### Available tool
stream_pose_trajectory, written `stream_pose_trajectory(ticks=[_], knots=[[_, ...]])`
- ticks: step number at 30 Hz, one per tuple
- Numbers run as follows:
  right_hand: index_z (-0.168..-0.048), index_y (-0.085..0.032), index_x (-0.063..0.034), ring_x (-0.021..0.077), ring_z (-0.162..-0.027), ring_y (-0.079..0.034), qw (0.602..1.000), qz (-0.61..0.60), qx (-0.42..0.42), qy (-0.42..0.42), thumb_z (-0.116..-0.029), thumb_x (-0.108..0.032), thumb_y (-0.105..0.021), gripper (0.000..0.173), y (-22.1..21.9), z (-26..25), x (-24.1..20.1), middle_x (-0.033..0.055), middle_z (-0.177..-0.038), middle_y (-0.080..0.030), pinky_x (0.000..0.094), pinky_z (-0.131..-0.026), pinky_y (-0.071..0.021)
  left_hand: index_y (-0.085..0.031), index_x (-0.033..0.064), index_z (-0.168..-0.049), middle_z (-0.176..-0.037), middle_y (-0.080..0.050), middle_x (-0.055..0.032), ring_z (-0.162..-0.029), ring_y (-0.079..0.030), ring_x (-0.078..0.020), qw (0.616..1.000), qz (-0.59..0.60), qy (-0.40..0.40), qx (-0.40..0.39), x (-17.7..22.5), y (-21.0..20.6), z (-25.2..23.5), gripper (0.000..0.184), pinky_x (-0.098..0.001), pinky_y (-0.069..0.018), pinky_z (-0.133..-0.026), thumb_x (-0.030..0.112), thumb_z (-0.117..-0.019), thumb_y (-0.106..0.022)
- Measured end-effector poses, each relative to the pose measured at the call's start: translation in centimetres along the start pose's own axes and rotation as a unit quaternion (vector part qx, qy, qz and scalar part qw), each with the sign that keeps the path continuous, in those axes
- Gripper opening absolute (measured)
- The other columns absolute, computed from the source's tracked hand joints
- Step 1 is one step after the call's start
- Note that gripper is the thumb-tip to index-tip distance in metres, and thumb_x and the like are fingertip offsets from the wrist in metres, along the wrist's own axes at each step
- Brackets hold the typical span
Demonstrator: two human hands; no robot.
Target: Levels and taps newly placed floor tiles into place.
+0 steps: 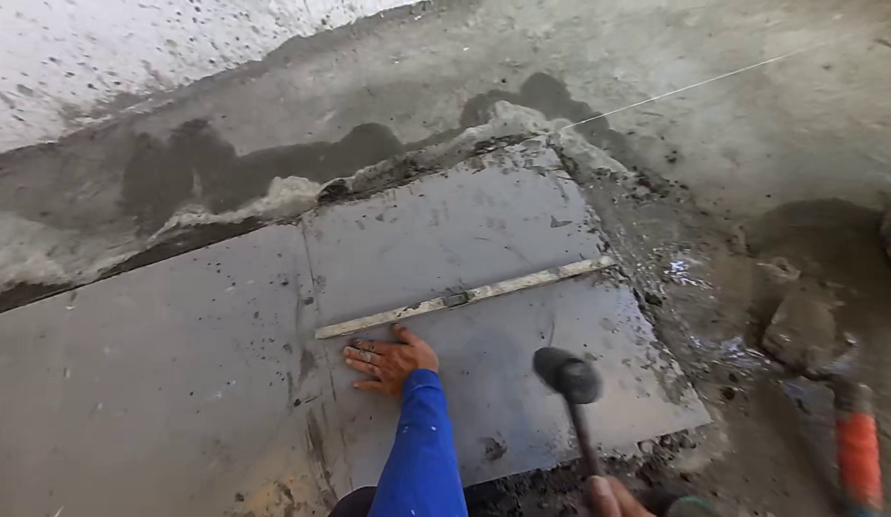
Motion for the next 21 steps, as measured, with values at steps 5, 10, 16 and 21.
stream_pose_trajectory(ticks=[5,10,16,21], knots=[[-0.088,-0.066,0.0054,0.0254,-0.061,-0.06,0.998,-0.018,0.031,-0.061,-0.1077,-0.048,-0.028,0.068,3.0,-3.9,1.7,0.0133,-0.066,-0.059,0.0497,-0.06,-0.0508,-0.021,-0.0003,-0.162,-0.172,-0.006,-0.0219,-0.16,-0.004,-0.0376,1.0,-0.014,0.002,-0.01,-0.1,0.0,0.6,0.085,-0.0708,-0.0017,-0.122,0.062,-0.1036,-0.027],[-0.087,-0.065,0.0053,0.0264,-0.064,-0.061,0.996,-0.002,0.035,-0.078,-0.1075,-0.045,-0.027,0.067,4.0,-5.3,3.2,0.0145,-0.069,-0.06,0.0513,-0.063,-0.0507,-0.024,-0.0005,-0.161,-0.172,-0.007,-0.0224,-0.16,-0.002,-0.0386,1.0,-0.022,0.004,0.001,0.1,0.2,0.7,0.086,-0.0709,-0.0007,-0.121,0.063,-0.1028,-0.025],[-0.089,-0.066,0.0057,0.0286,-0.066,-0.063,0.996,0.003,0.031,-0.083,-0.1075,-0.045,-0.029,0.066,5.0,-5.5,3.5,0.0157,-0.071,-0.063,0.0528,-0.065,-0.0519,-0.03,-0.0017,-0.159,-0.171,-0.012,-0.0224,-0.16,-0.007,-0.0368,1.0,0.005,0.014,0.027,0.2,0.8,0.9,0.085,-0.0695,-0.0044,-0.122,0.061,-0.1022,-0.031],[-0.087,-0.067,0.004,0.0298,-0.067,-0.064,0.994,0.019,0.036,-0.102,-0.107,-0.047,-0.03,0.066,5.2,-5.2,4.5,0.0152,-0.07,-0.063,0.054,-0.066,-0.0516,-0.031,-0.0019,-0.159,-0.171,-0.012,-0.0229,-0.16,-0.008,-0.0361,0.999,0.011,0.01,0.038,0.1,0.7,0.8,0.083,-0.069,-0.0064,-0.123,0.06,-0.1026,-0.031]])
Point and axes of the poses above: each hand's wrist, its own z-axis away from the middle knuckle, its own y-axis out of the back of the hand, x = y × z, the point moved 9 cm from there along -z, towards the middle knuckle
